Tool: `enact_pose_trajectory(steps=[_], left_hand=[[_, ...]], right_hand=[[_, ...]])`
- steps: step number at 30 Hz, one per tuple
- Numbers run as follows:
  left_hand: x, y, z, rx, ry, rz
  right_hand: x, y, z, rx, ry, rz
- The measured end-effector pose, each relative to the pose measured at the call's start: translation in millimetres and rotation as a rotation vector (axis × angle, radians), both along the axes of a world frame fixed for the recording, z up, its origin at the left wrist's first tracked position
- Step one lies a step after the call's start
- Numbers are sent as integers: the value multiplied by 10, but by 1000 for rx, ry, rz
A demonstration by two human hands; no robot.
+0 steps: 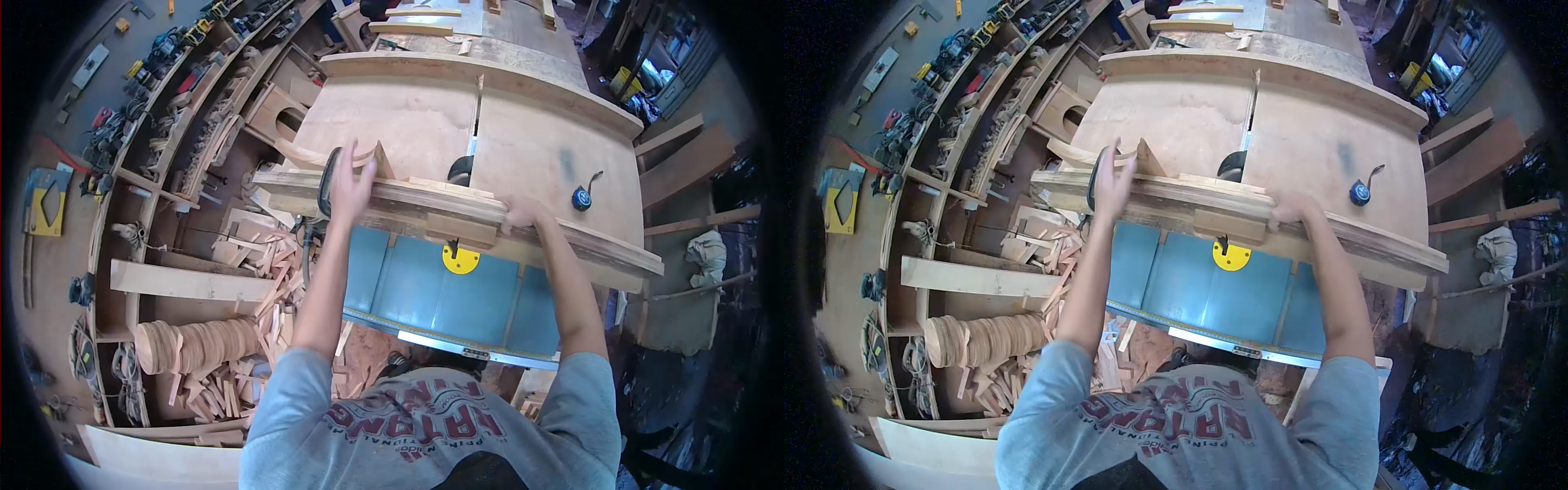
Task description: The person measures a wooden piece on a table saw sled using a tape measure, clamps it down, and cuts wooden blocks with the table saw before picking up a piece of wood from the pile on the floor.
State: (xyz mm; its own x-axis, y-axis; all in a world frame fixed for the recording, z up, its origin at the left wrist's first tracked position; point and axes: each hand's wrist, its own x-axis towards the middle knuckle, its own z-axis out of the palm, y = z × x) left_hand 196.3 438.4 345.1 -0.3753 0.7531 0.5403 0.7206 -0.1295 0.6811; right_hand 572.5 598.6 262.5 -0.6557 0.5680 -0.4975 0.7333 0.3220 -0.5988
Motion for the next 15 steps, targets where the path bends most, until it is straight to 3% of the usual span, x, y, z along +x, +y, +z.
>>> enact_pose_trajectory(steps=[2,3,5,6,11,15], left_hand=[[-162,546,-95,-230,-90,-33],[-159,585,-155,-224,-92,-32],[-137,607,-288,-541,-33,-42],[-114,647,-376,-413,3,38],[34,378,-289,-379,-11,107],[85,-243,-376,-374,-13,167]], right_hand=[[24,-15,-23,11,27,-2],[16,0,-5,-29,9,-5],[9,6,42,-65,-13,1],[0,3,53,-92,-8,6],[54,-148,-68,-101,51,52],[196,-920,-27,76,-85,95]])
